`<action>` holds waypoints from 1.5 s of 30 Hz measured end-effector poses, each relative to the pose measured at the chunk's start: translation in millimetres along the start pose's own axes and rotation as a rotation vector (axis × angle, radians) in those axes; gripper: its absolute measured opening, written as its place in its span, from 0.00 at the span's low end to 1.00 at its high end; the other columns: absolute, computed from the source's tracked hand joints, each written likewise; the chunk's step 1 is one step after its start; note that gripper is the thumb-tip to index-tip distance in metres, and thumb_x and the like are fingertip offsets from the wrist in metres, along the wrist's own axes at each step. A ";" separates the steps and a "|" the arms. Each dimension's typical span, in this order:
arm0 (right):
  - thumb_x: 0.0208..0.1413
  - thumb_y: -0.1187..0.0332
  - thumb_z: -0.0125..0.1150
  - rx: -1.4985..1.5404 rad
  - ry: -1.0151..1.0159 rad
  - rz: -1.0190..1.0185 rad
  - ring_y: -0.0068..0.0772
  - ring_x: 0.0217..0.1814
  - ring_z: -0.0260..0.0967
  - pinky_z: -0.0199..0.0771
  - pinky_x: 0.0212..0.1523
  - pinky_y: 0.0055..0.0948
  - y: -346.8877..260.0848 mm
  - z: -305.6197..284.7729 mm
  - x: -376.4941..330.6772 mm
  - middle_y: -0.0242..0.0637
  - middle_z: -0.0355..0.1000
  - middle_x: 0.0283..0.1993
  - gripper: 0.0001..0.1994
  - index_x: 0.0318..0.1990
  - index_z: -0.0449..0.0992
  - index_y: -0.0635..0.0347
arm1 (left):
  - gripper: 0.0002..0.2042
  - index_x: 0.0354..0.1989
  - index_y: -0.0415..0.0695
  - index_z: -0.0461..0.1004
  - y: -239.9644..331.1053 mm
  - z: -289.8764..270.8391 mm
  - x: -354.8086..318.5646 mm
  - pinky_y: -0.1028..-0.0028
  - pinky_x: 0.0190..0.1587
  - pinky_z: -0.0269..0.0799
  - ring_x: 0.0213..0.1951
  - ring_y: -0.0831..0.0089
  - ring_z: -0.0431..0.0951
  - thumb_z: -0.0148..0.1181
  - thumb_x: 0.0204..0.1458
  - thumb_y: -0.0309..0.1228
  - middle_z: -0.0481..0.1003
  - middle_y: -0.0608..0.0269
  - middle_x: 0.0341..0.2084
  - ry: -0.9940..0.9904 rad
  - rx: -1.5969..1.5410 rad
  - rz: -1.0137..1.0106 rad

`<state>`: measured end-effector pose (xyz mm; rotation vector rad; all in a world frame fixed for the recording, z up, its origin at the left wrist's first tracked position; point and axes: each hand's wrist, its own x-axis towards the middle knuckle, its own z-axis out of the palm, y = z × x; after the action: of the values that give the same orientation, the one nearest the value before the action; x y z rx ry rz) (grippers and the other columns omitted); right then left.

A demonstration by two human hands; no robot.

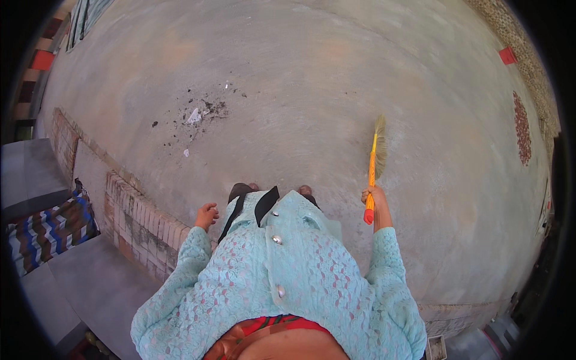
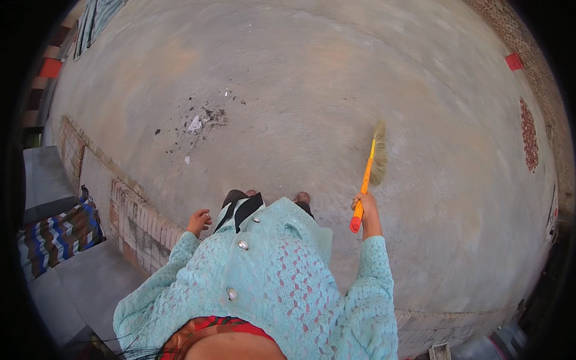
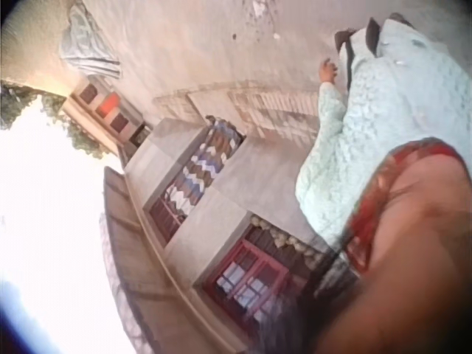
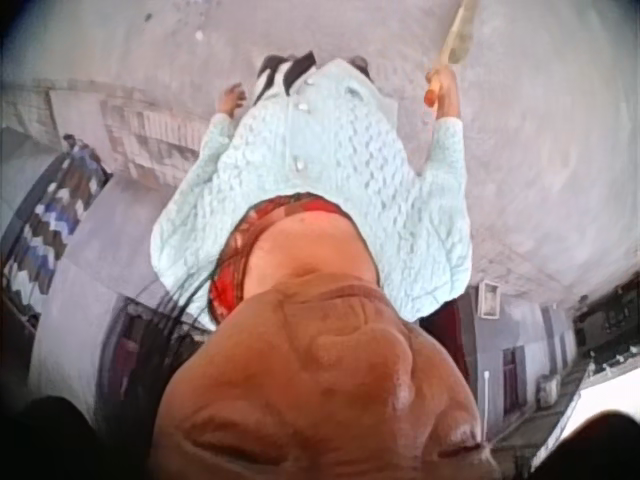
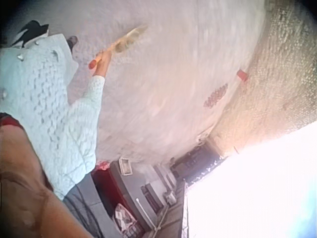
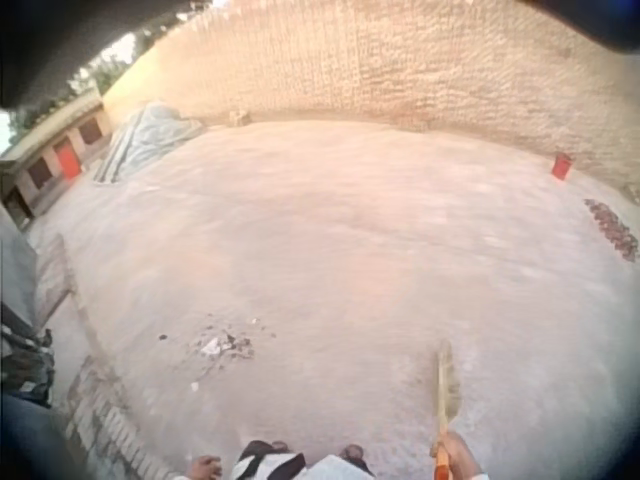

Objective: The person sweeps a concrete outdoor area using a yellow broom. They gather scattered debris and dust into a pile, moving back and forth across the surface. The person occasionally pauses to adjust their position or touch their face.

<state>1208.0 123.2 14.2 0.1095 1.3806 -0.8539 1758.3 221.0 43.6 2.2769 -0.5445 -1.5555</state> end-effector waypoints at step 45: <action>0.33 0.83 0.46 -0.221 -0.579 0.190 0.21 0.12 0.54 0.55 0.11 0.20 -275.3 211.1 135.3 0.34 0.58 0.19 0.34 0.54 0.47 0.53 | 0.16 0.44 0.43 0.63 306.3 157.0 134.2 0.74 0.28 0.68 0.27 0.74 0.71 0.45 0.44 0.31 0.70 0.63 0.27 -0.055 0.072 -0.165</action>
<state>1211.1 -247.0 55.0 -0.1657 0.8913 -0.5118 1617.5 -120.1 24.6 2.3918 -0.4430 -1.7064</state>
